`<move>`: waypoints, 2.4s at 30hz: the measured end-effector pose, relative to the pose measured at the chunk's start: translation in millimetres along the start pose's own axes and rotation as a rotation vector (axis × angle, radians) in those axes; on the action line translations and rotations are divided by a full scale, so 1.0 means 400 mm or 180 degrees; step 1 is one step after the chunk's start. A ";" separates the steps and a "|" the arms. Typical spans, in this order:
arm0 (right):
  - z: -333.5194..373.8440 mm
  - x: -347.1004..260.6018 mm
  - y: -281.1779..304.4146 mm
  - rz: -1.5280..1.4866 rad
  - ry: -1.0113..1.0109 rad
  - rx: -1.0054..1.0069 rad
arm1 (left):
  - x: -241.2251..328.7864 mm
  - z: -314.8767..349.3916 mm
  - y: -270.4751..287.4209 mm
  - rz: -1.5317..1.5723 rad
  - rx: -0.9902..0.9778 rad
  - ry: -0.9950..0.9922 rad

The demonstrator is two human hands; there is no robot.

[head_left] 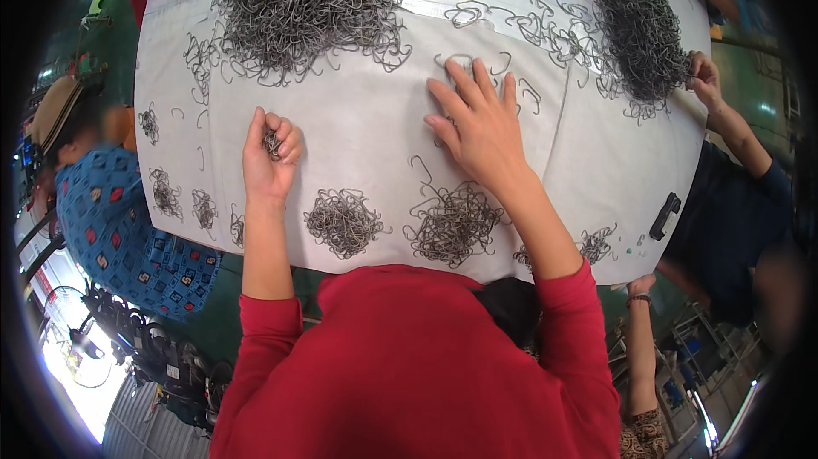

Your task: The person gathers scattered metal paperclips from a white sheet on a table and places them into small piles. They repeatedly pick up individual clips and add them to existing clusters while other people around the table perform the same task.

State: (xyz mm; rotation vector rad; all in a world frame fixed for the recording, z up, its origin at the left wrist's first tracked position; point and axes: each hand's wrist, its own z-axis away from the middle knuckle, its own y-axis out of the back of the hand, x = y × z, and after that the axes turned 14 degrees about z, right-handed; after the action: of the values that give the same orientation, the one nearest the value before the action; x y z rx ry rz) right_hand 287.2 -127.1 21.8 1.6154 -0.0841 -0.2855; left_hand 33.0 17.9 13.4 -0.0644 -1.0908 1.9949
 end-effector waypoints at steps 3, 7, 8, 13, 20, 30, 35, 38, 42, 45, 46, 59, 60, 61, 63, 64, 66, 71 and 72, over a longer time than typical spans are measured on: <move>0.009 0.049 0.016 -0.0212 -0.0227 0.0163 | 0.001 0.002 0.000 -0.0035 0.0008 -0.0008; -0.067 0.130 -0.026 0.0391 -0.0999 0.0549 | -0.003 0.002 -0.007 -0.0095 0.0046 -0.0032; -0.073 0.141 -0.032 0.0547 -0.1216 0.0456 | -0.005 -0.001 -0.009 -0.0074 0.0032 -0.0016; -0.067 0.073 -0.005 0.0003 -0.0467 0.0506 | 0.004 0.000 0.003 -0.0059 -0.0047 -0.0024; -0.013 0.106 -0.008 0.0356 -0.0770 0.0491 | 0.003 -0.004 0.005 -0.0062 -0.0074 0.0110; -0.148 0.093 -0.013 -0.0160 -0.0529 0.0729 | 0.003 -0.001 -0.007 -0.0130 0.0005 0.0048; -0.118 0.049 0.000 -0.0532 -0.0314 0.0552 | 0.000 0.005 -0.008 -0.0126 0.0033 0.0021; -0.108 0.095 -0.009 -0.0336 -0.0943 0.0793 | 0.000 0.006 -0.011 -0.0130 0.0054 0.0033; -0.089 0.132 -0.008 0.0177 -0.1583 0.0246 | -0.001 0.005 -0.012 -0.0062 0.0076 0.0050; -0.083 0.118 -0.004 -0.0136 -0.0989 0.0671 | 0.001 0.003 -0.012 -0.0024 0.0075 0.0091; -0.086 0.112 0.001 -0.0208 -0.0896 0.0760 | 0.003 0.003 -0.010 -0.0024 0.0076 0.0075; -0.178 0.242 0.001 0.0482 -0.0967 -0.0226 | -0.145 0.001 -0.115 -0.0063 -0.0071 0.1047; -0.160 0.214 0.013 0.0074 -0.0961 -0.0284 | -0.180 -0.003 -0.134 -0.0130 -0.0053 0.1141; -0.141 0.183 0.043 -0.0322 -0.0965 -0.0337 | -0.214 -0.007 -0.158 -0.0277 0.0095 0.1181; -0.095 0.112 0.091 -0.1339 -0.0803 -0.0229 | -0.262 -0.027 -0.153 -0.0264 -0.0040 0.1406; -0.077 0.086 0.118 -0.1545 -0.0690 -0.0245 | -0.280 -0.029 -0.164 -0.0192 -0.0096 0.1431; -0.053 0.059 0.153 -0.1935 -0.0486 -0.0262 | -0.316 -0.036 -0.185 -0.0053 -0.0224 0.1512; -0.038 0.184 0.018 -0.0114 -0.1603 0.0709 | -0.317 -0.043 -0.197 -0.0111 -0.0110 0.1382; -0.028 0.199 -0.002 0.0002 -0.1606 0.0547 | -0.311 -0.043 -0.193 -0.0109 -0.0123 0.1377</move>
State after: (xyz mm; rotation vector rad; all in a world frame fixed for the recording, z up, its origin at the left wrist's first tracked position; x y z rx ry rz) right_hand 366.6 -134.5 10.8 1.6796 -0.5060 -0.6965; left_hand 170.1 -35.9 17.4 -0.4720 -0.8413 1.8155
